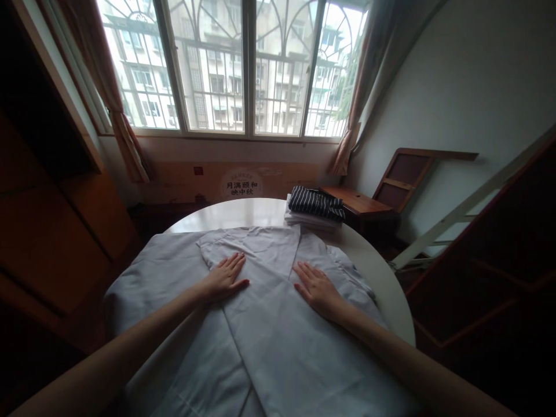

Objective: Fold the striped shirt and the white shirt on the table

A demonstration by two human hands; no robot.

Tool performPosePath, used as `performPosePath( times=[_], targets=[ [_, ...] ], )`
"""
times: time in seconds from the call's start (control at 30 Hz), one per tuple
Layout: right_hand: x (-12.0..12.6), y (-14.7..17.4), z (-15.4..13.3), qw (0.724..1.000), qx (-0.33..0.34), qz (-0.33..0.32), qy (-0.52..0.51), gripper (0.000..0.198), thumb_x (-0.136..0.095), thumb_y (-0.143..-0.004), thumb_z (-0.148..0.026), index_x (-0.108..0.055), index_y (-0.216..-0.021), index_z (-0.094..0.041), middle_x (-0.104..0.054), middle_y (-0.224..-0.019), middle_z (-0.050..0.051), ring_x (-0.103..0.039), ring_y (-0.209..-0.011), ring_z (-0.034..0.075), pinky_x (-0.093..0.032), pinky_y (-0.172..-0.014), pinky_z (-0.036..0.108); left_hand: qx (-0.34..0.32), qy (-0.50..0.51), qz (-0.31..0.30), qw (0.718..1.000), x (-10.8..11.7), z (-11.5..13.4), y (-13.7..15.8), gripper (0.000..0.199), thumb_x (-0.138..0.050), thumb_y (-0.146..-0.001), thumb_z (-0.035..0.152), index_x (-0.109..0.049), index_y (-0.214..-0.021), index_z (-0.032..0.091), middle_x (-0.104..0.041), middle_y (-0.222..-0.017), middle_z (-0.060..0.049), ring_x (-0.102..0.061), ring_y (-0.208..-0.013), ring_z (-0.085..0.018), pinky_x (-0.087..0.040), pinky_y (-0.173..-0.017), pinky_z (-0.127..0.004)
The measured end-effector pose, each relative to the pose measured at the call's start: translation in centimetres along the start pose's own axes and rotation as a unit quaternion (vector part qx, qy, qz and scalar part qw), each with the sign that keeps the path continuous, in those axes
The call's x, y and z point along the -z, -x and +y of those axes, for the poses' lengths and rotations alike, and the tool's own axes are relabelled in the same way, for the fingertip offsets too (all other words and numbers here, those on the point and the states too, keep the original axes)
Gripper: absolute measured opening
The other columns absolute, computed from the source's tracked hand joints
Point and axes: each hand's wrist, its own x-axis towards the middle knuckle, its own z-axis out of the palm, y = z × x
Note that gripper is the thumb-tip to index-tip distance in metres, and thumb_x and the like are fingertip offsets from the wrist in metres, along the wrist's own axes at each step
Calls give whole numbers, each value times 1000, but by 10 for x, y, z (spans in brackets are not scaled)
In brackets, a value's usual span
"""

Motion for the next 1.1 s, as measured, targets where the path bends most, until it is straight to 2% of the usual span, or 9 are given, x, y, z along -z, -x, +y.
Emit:
performPosePath(
  times=[0.17,0.27,0.53,0.7,0.87,1.1],
  targets=[
    [7,32,-25,997,-35,23,60,49,-36,-88,-33,-46,-129,-9,-43,-135,16,-39,-125,26,-33,-100,38,-61,14,-9,998,-1,0,4,73,-26,-84,61,-24,-140,14,-20,-147,-11,-12,-136,-23,-14,-109,-40],
    [11,44,-32,993,-61,23,100,48,-39,-86,-30,-49,-125,-5,-48,-130,20,-44,-120,28,-37,-95,38,-93,24,-23,995,-1,2,-5,73,-26,-84,61,-22,-140,16,-19,-148,-10,-13,-136,-22,-13,-109,-38],
    [16,33,-20,981,-101,-5,166,46,-39,-86,-27,-52,-120,1,-53,-122,25,-49,-115,30,-39,-92,38,-102,37,-30,994,4,7,-55,67,-30,-84,59,-26,-139,23,-22,-147,-6,-14,-136,-21,-12,-108,-40],
    [19,25,-14,980,-96,-12,176,46,-37,-88,-27,-51,-119,3,-52,-121,26,-49,-114,32,-40,-90,38,-52,49,-1,997,-3,0,-76,70,-32,-82,61,-28,-139,20,-23,-147,-7,-16,-136,-22,-14,-108,-39],
    [18,25,-13,978,-98,-11,182,45,-37,-88,-27,-52,-119,2,-52,-121,27,-50,-113,31,-42,-88,38,62,29,36,997,-5,-23,-85,67,-26,-85,56,-30,-138,15,-24,-147,-9,-16,-136,-23,-17,-108,-39],
    [13,26,-8,978,-88,6,191,44,-39,-87,-27,-52,-119,2,-53,-121,26,-50,-113,30,-42,-90,38,170,1,65,983,-1,-46,-96,54,-24,-88,44,-32,-136,21,-25,-147,-6,-19,-135,-22,-19,-107,-42]
  ],
)
